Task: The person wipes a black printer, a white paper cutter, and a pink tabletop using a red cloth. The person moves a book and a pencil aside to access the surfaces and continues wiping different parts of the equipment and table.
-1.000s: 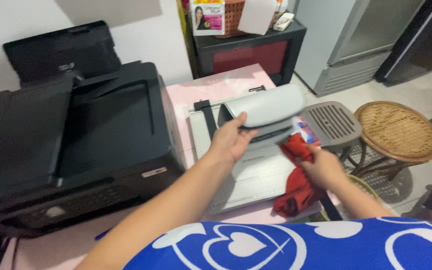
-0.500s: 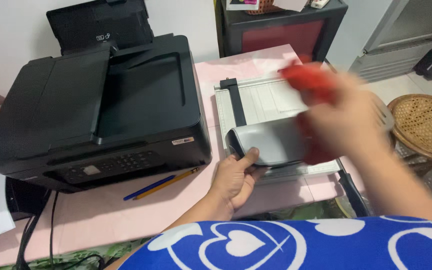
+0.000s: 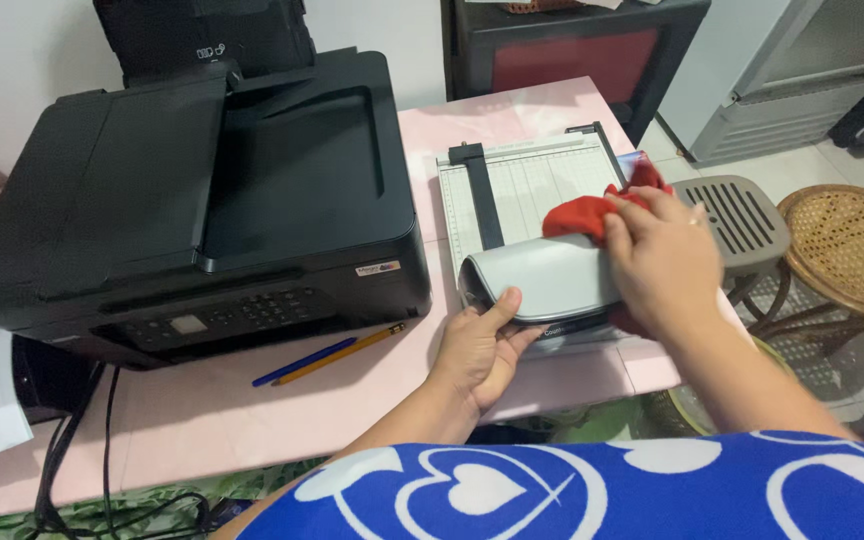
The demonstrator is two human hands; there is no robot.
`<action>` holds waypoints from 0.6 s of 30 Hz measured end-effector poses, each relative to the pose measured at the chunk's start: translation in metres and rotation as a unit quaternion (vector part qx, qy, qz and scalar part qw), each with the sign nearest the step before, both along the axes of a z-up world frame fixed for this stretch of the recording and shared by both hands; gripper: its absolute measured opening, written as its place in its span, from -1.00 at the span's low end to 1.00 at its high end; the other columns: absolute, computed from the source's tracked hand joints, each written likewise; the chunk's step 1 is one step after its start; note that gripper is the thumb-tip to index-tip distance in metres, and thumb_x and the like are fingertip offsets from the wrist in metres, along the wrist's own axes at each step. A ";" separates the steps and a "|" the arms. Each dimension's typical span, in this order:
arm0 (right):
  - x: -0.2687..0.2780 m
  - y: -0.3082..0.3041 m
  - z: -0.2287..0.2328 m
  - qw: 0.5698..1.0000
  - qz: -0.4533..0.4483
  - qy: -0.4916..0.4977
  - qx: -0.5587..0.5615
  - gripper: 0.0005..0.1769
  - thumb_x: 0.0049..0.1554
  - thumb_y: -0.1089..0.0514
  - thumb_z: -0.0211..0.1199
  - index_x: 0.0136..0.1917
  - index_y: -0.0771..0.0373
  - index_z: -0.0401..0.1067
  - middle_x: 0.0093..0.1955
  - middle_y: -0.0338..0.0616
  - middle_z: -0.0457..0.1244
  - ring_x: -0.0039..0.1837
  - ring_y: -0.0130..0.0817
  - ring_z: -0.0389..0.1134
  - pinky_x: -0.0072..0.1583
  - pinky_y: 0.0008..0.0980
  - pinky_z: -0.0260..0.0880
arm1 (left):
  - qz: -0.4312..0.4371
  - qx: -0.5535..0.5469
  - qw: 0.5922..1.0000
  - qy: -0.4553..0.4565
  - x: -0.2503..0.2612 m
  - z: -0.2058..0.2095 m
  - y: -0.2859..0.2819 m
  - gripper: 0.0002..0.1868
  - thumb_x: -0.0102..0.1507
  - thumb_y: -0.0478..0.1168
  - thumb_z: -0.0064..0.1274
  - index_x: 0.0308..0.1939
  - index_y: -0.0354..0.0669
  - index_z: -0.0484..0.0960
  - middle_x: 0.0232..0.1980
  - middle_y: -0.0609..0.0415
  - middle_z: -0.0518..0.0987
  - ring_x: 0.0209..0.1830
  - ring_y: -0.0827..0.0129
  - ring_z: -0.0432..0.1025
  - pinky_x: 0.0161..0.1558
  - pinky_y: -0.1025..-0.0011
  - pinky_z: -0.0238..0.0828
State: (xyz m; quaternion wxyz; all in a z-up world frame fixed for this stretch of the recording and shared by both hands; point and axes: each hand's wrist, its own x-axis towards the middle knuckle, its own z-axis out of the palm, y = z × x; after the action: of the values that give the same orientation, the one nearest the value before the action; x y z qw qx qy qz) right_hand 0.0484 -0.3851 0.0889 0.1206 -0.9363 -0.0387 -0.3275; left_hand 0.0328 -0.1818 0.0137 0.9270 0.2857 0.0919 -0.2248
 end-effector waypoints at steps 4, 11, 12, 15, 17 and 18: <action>-0.008 0.050 -0.010 0.995 0.098 0.005 0.030 -0.68 0.15 0.05 0.20 0.13 0.15 0.57 0.33 0.01 0.31 0.34 0.07 0.30 0.36 0.07 0.23 | -0.007 0.018 1.000 -0.010 0.003 -0.004 0.002 -0.59 0.29 -0.26 0.15 0.19 -0.32 0.50 0.12 -0.06 0.60 0.12 0.18 0.51 0.15 0.16 0.50; -0.007 0.046 0.008 0.987 0.113 0.106 0.043 -0.68 0.19 0.03 0.16 0.15 0.10 0.59 0.20 -0.04 0.37 0.17 -0.05 0.40 0.22 -0.01 0.29 | -0.011 -0.013 1.000 -0.014 0.004 -0.006 0.003 -0.55 0.29 -0.28 0.12 0.23 -0.34 0.44 0.16 -0.10 0.56 0.18 0.12 0.48 0.26 0.06 0.44; -0.001 0.032 0.012 0.990 0.060 0.114 0.062 -0.69 0.19 0.01 0.18 0.11 0.11 0.62 0.16 -0.06 0.39 0.17 -0.04 0.41 0.23 -0.04 0.32 | -0.017 -0.018 1.000 0.000 0.005 -0.004 0.002 -0.55 0.28 -0.29 0.12 0.22 -0.40 0.43 0.16 -0.15 0.56 0.20 0.07 0.49 0.29 0.01 0.45; 0.019 -0.011 0.020 0.975 -0.048 0.161 0.147 -0.60 0.17 -0.07 0.29 0.14 0.20 0.63 0.04 0.10 0.38 0.05 0.05 0.42 0.09 -0.07 0.38 | -0.024 -0.032 0.999 0.024 0.009 0.007 0.003 -0.48 0.25 -0.31 0.15 0.26 -0.41 0.40 0.20 -0.22 0.52 0.26 0.01 0.44 0.34 -0.05 0.39; 0.033 -0.028 0.018 0.936 -0.071 0.222 0.264 -0.58 0.18 -0.09 0.30 0.17 0.22 0.58 -0.03 0.05 0.41 -0.01 -0.11 0.45 0.05 -0.18 0.41 | -0.045 -0.091 0.990 0.101 0.019 0.017 0.005 -0.45 0.24 -0.27 0.14 0.28 -0.40 0.38 0.23 -0.25 0.49 0.34 -0.06 0.40 0.38 -0.17 0.33; 0.035 -0.035 0.015 0.910 -0.082 0.251 0.320 -0.56 0.18 -0.10 0.30 0.18 0.23 0.56 -0.07 0.03 0.42 -0.05 -0.19 0.46 0.03 -0.23 0.42 | -0.056 -0.120 0.981 0.139 0.026 0.023 0.006 -0.43 0.24 -0.25 0.13 0.29 -0.39 0.38 0.24 -0.26 0.48 0.38 -0.10 0.38 0.40 -0.23 0.31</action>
State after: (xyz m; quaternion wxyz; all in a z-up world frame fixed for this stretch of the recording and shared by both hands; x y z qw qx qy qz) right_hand 0.0838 -0.4196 0.1042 0.3925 -0.8985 0.1768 -0.0857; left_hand 0.0588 -0.1758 0.0371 0.9187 0.1433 0.1760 -0.3232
